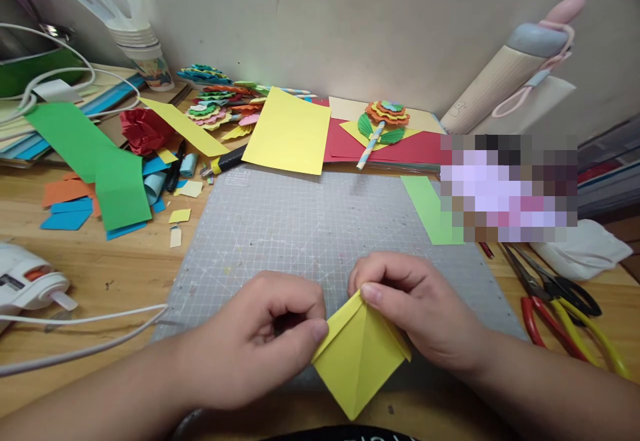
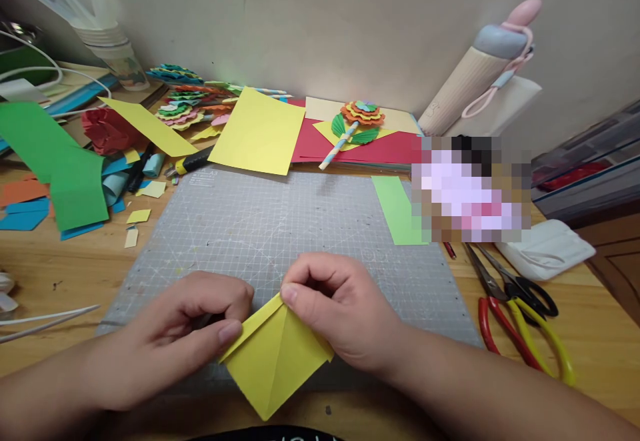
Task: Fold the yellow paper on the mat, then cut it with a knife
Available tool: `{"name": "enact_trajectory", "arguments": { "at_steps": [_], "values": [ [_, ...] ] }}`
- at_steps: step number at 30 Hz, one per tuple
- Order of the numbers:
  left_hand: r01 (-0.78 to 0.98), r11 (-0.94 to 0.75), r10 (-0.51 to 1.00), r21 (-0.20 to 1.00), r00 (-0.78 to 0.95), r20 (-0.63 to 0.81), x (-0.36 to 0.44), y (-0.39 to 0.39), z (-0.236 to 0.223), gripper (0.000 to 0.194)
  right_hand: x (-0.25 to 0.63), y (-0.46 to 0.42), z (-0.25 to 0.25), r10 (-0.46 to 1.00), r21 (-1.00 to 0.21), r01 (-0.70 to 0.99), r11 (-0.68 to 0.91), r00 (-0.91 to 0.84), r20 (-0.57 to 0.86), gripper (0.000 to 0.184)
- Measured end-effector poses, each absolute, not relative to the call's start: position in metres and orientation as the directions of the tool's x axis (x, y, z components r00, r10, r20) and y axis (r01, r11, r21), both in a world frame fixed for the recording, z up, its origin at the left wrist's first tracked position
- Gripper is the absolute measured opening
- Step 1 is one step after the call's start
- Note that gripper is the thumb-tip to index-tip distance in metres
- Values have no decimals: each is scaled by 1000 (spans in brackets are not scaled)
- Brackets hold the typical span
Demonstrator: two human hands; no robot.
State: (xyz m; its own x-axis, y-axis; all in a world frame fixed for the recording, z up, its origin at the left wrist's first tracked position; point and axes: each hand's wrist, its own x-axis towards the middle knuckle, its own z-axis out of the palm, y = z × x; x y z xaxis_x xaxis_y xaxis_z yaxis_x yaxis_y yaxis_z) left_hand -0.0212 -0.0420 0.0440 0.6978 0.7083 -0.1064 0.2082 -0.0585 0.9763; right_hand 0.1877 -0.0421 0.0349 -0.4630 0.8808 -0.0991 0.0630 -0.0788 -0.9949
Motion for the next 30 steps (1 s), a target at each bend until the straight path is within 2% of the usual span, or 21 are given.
{"name": "enact_trajectory", "arguments": {
  "at_steps": [4, 7, 14, 23, 30],
  "values": [
    [210, -11, 702, 978, 698, -142, -18, -42, 40, 22, 182, -45, 35, 808, -988, 82, -131, -569, -154, 20],
    [213, -28, 711, 977, 691, -130, -16, -44, 37, 20, 178, -49, 36, 782, -988, 120, -99, -604, -152, 18],
    [258, -93, 752, 962, 651, -102, -11, -48, 34, 21, 173, -54, 32, 840, -977, 207, 50, -538, -71, 18],
    [344, -78, 800, 936, 582, -147, -11, -50, 37, 16, 183, -50, 38, 915, -988, 152, 22, -400, -42, 19],
    [385, -32, 815, 922, 544, -199, -16, -45, 42, 15, 194, -41, 40, 913, -962, 218, 163, -403, 63, 18]
  ]
}}
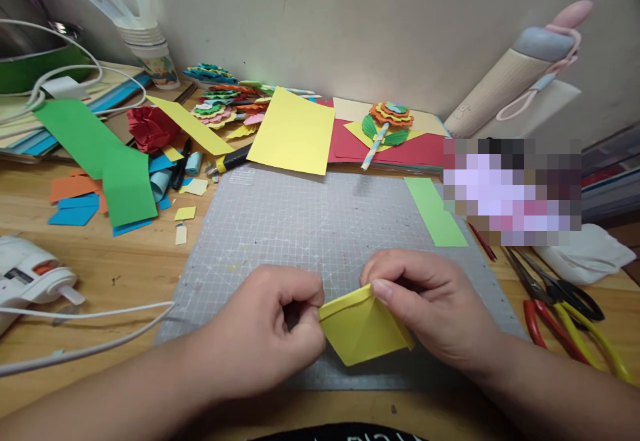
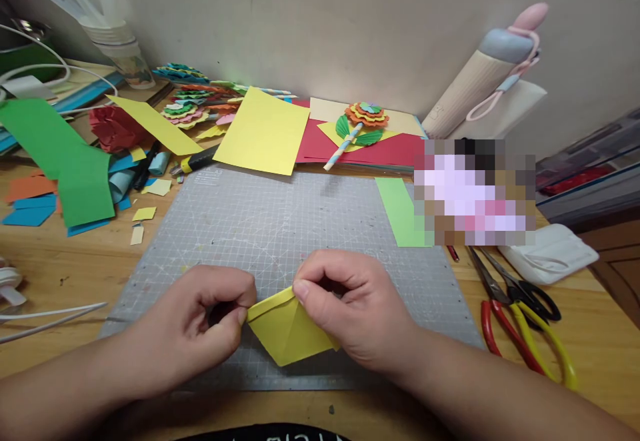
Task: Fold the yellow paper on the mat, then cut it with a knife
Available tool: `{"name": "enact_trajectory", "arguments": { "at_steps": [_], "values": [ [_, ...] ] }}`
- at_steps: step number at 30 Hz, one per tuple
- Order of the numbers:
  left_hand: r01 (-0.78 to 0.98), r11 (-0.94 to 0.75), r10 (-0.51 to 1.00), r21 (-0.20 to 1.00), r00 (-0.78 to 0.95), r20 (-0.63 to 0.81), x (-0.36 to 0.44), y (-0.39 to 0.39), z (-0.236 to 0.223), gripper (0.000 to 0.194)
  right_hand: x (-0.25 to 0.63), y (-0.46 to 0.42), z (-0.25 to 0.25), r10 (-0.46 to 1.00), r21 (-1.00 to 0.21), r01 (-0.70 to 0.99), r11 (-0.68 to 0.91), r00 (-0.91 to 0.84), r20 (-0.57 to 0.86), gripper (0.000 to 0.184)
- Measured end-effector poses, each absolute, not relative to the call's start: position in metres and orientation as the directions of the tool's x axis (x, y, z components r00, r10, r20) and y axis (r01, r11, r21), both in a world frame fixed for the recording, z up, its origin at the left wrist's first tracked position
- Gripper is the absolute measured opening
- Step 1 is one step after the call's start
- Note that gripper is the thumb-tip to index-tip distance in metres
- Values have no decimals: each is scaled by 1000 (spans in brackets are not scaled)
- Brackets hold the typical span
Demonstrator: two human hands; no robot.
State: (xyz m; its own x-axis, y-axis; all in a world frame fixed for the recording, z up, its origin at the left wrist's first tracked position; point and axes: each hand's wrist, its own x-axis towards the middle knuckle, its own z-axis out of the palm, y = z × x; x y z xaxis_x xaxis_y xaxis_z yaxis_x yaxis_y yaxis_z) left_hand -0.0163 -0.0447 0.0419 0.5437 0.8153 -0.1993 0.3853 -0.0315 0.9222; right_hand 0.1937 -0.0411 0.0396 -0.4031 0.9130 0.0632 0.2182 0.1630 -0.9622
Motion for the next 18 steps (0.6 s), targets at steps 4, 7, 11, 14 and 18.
{"name": "enact_trajectory", "arguments": {
  "at_steps": [4, 7, 11, 14, 18],
  "values": [
    [425, 54, 873, 903, 419, -249, -19, -41, 42, 18, 198, -37, 41, 925, -917, 263, 300, -314, 213, 17],
    [256, 182, 839, 949, 464, -286, -19, -41, 40, 21, 200, -35, 45, 816, -739, 359, 571, -349, 461, 16],
    [-35, 466, 731, 884, 578, -363, -13, -45, 34, 33, 200, -34, 43, 401, -172, 383, 907, -669, 626, 16],
    [-72, 495, 769, 866, 500, -398, -11, -46, 30, 37, 198, -34, 36, 339, -31, 417, 909, -693, 636, 15],
    [-117, 529, 785, 841, 442, -433, -14, -43, 27, 32, 194, -34, 27, 713, -558, 449, 698, -370, 595, 24]
  ]
}}
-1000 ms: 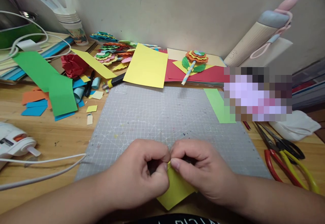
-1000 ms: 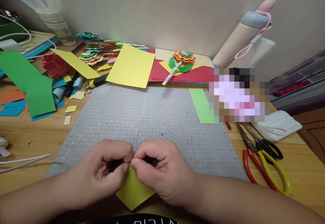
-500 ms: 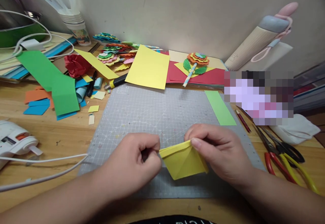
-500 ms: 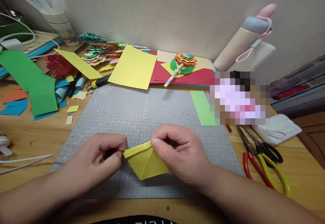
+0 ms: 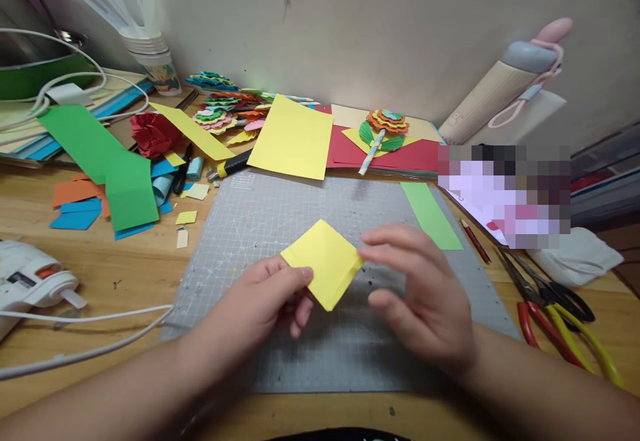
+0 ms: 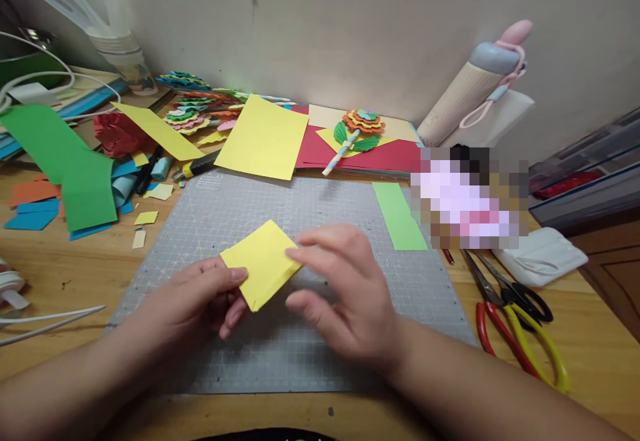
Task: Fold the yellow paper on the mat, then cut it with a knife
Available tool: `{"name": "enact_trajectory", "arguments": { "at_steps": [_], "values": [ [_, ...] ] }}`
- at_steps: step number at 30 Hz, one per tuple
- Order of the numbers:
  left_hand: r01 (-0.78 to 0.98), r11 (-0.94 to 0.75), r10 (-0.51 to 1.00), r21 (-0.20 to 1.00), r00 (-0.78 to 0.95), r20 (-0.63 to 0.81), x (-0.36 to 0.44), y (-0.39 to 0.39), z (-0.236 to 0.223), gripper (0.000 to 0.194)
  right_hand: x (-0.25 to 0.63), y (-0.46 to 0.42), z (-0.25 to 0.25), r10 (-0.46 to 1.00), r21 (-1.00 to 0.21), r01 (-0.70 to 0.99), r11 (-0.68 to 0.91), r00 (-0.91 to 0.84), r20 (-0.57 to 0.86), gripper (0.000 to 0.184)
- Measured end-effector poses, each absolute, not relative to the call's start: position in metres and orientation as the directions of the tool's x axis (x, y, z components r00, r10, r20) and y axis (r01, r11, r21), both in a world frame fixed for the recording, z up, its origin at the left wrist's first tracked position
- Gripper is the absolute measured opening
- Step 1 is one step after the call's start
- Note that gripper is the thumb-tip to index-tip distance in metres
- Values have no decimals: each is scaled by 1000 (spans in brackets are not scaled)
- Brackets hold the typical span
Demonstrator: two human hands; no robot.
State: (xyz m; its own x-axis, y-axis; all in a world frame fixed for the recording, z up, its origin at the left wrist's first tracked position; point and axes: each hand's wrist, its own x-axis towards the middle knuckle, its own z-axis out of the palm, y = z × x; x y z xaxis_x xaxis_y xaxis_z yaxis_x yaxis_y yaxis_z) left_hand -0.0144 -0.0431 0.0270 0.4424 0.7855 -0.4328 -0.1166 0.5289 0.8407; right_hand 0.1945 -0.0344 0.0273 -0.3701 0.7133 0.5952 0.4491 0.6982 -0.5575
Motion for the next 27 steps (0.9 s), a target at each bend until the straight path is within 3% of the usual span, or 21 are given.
{"name": "enact_trajectory", "arguments": {
  "at_steps": [2, 3, 5, 7, 9, 12, 17, 27],
  "values": [
    [-110, 526, 784, 843, 448, -431, -16, -42, 26, 29, 191, -34, 24, 935, -915, 232, 330, -213, 284, 22],
    [-90, 516, 778, 852, 464, -423, -16, -42, 27, 28, 189, -33, 23, 973, -992, 92, 82, -223, 60, 23],
    [-27, 483, 763, 875, 503, -406, -16, -41, 27, 29, 186, -33, 22, 860, -931, -74, -357, -416, -297, 30],
    [12, 438, 766, 899, 519, -380, -15, -40, 29, 32, 184, -33, 22, 711, -833, -90, -546, -576, -404, 32],
    [3, 393, 793, 920, 506, -340, -15, -39, 30, 36, 183, -33, 24, 697, -817, -125, -562, -603, -388, 27],
    [3, 346, 812, 938, 500, -301, -15, -39, 30, 37, 183, -35, 26, 777, -809, -221, -544, -496, -387, 22],
    [106, 194, 821, 975, 526, -220, -15, -45, 30, 28, 179, -40, 28, 835, -799, -316, -512, -401, -377, 19],
    [131, 108, 900, 985, 408, -153, -16, -40, 27, 25, 177, -47, 18, 845, -869, -223, -443, -427, -321, 23]
  ]
}}
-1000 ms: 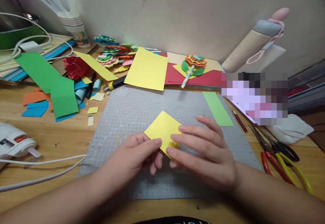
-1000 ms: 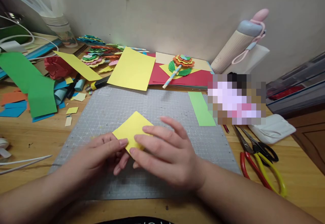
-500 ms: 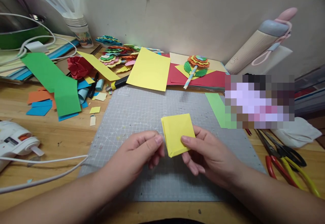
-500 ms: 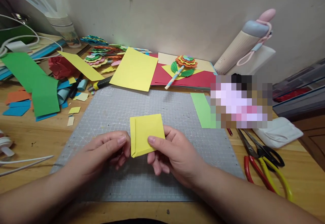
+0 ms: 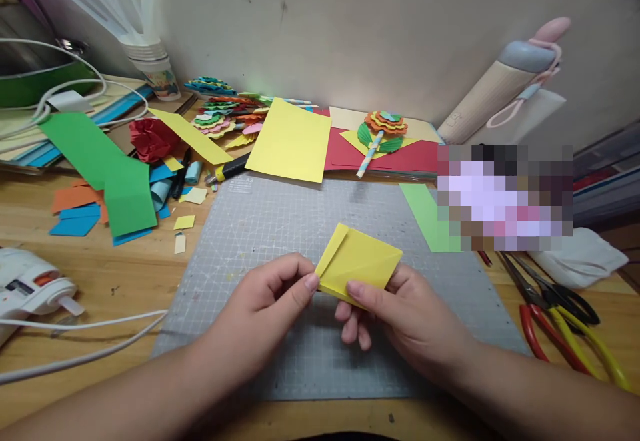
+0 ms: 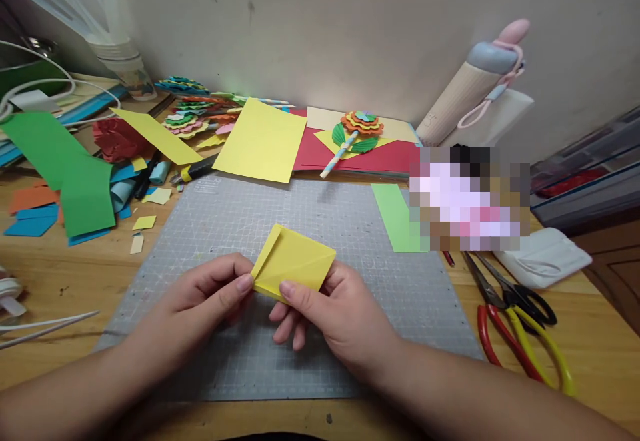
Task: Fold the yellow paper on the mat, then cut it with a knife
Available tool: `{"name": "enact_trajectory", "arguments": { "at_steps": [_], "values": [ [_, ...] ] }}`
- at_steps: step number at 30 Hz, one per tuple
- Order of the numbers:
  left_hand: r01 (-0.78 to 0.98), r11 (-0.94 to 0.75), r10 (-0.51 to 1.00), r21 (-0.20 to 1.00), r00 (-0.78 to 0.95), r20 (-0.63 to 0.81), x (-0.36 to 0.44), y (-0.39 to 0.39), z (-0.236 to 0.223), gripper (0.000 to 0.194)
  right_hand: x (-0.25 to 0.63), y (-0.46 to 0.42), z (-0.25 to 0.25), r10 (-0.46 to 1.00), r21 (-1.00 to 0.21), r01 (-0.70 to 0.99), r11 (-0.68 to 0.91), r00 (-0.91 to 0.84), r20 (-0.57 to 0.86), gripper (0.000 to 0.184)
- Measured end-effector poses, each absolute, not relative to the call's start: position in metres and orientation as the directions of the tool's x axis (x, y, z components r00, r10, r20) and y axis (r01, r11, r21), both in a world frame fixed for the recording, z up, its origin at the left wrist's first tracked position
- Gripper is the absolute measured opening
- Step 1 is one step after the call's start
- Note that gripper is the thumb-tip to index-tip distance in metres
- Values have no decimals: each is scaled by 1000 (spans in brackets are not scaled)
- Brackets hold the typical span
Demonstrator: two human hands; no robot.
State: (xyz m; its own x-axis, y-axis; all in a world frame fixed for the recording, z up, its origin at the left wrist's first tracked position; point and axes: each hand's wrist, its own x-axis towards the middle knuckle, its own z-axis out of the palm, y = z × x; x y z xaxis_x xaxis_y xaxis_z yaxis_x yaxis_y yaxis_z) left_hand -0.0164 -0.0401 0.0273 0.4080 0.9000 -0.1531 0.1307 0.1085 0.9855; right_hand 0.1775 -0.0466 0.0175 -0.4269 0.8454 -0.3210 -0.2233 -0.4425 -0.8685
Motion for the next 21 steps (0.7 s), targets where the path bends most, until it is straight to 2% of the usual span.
{"name": "enact_trajectory", "arguments": {
  "at_steps": [5, 7, 11, 17, 19, 21],
  "values": [
    [181, 94, 907, 979, 391, -159, -20, -33, 23, 28, 184, -44, 18, 889, -890, -325, -321, -428, -165, 47],
    [186, 82, 900, 979, 408, -152, -21, -29, 22, 28, 187, -42, 22, 892, -897, -342, -280, -439, -111, 50],
    [219, 39, 894, 975, 429, -132, -24, -25, 21, 28, 190, -41, 27, 894, -927, -305, -217, -443, -63, 42],
    [219, 39, 880, 975, 455, -138, -25, -25, 22, 27, 195, -41, 26, 904, -932, -295, -210, -422, -70, 24],
    [186, 67, 867, 980, 476, -149, -25, -25, 21, 29, 197, -38, 25, 953, -955, -281, -93, -302, -4, 12],
    [148, 104, 854, 983, 493, -165, -25, -24, 20, 30, 197, -34, 24, 979, -985, -148, 86, -169, 111, 9]
  ]
}}
